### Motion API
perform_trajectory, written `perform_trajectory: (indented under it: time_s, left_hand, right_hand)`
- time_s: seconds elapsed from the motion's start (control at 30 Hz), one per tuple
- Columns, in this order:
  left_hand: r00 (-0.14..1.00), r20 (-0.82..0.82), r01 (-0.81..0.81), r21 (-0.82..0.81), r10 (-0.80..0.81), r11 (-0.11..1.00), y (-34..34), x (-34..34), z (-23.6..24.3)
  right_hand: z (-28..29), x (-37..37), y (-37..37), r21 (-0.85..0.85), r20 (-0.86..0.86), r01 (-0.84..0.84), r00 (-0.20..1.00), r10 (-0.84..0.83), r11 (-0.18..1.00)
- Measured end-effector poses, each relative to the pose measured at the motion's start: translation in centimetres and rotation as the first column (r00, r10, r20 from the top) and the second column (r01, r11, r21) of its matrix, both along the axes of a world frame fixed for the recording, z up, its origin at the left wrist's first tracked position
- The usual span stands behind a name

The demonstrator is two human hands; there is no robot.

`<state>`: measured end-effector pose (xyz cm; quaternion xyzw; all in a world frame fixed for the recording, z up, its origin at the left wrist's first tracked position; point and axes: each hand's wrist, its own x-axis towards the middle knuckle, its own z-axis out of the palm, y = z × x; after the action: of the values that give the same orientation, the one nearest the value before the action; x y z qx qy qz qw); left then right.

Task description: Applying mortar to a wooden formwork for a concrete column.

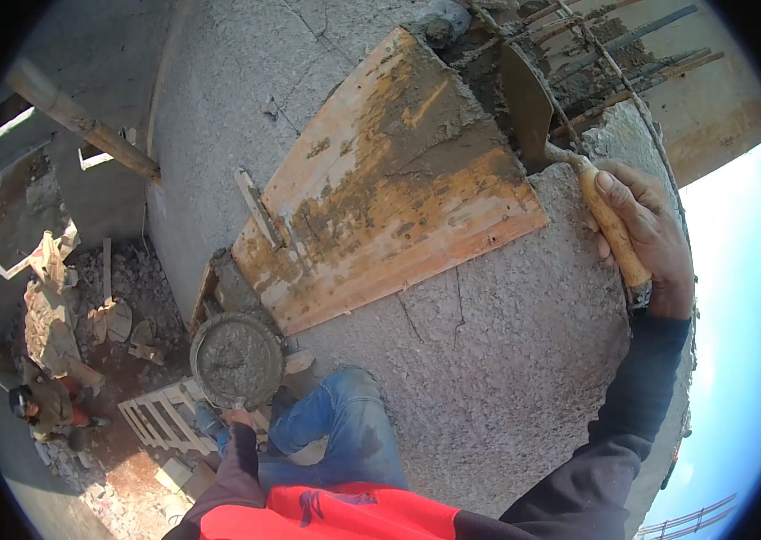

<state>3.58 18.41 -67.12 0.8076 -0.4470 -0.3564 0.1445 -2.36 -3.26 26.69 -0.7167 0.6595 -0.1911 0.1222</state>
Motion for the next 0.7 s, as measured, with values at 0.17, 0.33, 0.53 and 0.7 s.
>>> perform_trajectory:
  time_s: [0.17, 0.33, 0.53, 0.7]
  left_hand:
    - [0.841, -0.372, -0.396, 0.074, 0.394, 0.915, -0.4, -0.5, 2.8]
    - [0.432, -0.653, -0.652, 0.251, 0.622, 0.716, -1.1, 0.0, 5.8]
    - [0.266, -0.658, -0.655, 0.413, 0.704, 0.633, -0.7, 0.8, 6.0]
    - [0.162, -0.78, -0.758, 0.294, 0.604, 0.583, -2.0, -0.4, 8.3]
  right_hand:
    - [-2.8, 1.7, 0.7, -0.092, -0.191, -0.2, 0.965, 0.18, 0.975]
    - [-6.1, 2.2, -0.9, 0.23, -0.541, -0.318, 0.744, 0.393, 0.92]
    - [-0.2, 1.9, -0.2, 0.136, -0.471, -0.125, 0.865, 0.175, 0.983]
    - [-0.7, 0.3, 1.4, -0.115, -0.43, -0.095, 0.902, 0.037, 0.989]
